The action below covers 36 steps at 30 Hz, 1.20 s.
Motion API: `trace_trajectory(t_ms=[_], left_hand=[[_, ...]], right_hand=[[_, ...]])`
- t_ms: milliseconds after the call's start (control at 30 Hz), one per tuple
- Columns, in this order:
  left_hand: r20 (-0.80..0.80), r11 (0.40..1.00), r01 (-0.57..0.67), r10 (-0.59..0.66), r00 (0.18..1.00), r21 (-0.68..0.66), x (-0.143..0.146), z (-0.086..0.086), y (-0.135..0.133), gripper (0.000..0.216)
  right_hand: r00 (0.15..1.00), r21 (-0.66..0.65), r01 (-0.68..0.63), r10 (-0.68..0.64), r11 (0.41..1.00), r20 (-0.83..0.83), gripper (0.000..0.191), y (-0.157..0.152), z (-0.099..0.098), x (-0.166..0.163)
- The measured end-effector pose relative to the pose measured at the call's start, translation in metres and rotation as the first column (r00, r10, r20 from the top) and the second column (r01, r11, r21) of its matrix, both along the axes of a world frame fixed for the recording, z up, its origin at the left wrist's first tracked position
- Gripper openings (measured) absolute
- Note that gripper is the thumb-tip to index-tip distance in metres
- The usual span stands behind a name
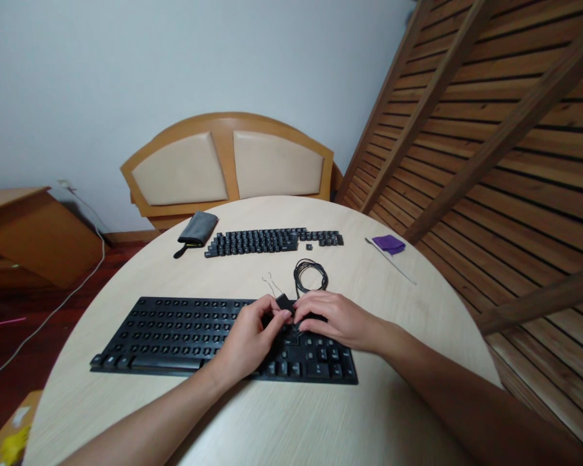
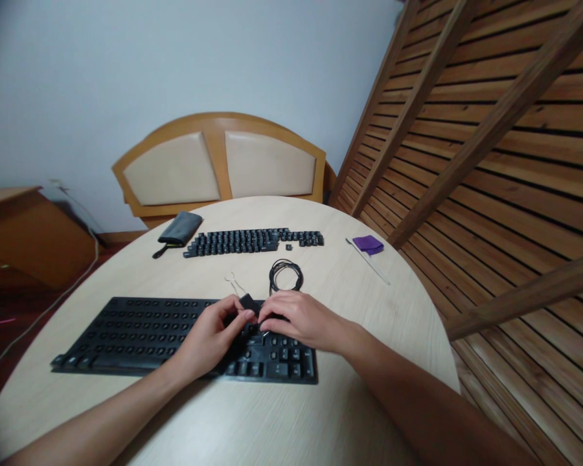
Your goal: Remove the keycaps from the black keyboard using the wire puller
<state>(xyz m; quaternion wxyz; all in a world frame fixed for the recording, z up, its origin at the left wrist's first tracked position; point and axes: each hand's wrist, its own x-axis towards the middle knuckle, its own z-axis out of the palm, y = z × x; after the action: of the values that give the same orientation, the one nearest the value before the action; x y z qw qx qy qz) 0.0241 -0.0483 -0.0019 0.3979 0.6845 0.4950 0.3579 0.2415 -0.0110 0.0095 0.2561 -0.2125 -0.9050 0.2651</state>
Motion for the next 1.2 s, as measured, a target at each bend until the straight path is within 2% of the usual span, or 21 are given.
trace_trajectory(t_ms=[67, 133, 267, 467, 600, 733, 933, 1200], left_hand=[[-0.005, 1.0, 0.002, -0.002, 1.0, -0.003, 0.0, 0.0, 0.0, 0.022], [-0.009, 1.0, 0.014, -0.014, 1.0, -0.009, -0.001, -0.001, 0.001, 0.021], [-0.003, 0.999, 0.029, -0.029, 1.0, -0.018, -0.001, -0.002, 0.001, 0.021], [-0.013, 0.999, 0.034, -0.034, 0.999, -0.017, -0.001, -0.002, 0.001, 0.022], [-0.021, 0.999, 0.031, -0.032, 0.999, -0.019, -0.001, -0.002, 0.001, 0.022], [-0.02, 0.999, 0.032, -0.033, 0.999, -0.018, -0.001, -0.002, 0.0, 0.022], [-0.024, 1.0, 0.025, -0.025, 0.999, -0.001, -0.001, -0.001, 0.0, 0.022], [-0.026, 0.999, 0.035, -0.035, 0.999, -0.013, -0.002, -0.002, 0.0, 0.021]], right_hand=[[0.997, -0.039, 0.075, -0.076, 0.996, -0.03, 0.018, 0.003, 0.001, 0.004], [0.974, -0.064, 0.212, -0.216, 0.975, -0.074, 0.019, 0.01, 0.001, 0.012], [0.868, -0.097, 0.478, -0.486, 0.873, -0.099, 0.017, 0.035, -0.009, 0.034], [0.718, -0.035, 0.692, -0.693, 0.721, -0.064, 0.024, 0.071, -0.038, 0.056], [0.667, 0.065, 0.744, -0.745, 0.665, -0.023, 0.018, 0.079, -0.046, 0.053], [0.65, 0.104, 0.756, -0.759, 0.646, -0.016, 0.018, 0.089, -0.045, 0.047], [0.608, 0.102, 0.79, -0.794, 0.605, -0.003, 0.021, 0.11, -0.046, 0.043], [0.585, 0.061, 0.81, -0.811, 0.583, -0.01, 0.024, 0.118, -0.048, 0.043]])
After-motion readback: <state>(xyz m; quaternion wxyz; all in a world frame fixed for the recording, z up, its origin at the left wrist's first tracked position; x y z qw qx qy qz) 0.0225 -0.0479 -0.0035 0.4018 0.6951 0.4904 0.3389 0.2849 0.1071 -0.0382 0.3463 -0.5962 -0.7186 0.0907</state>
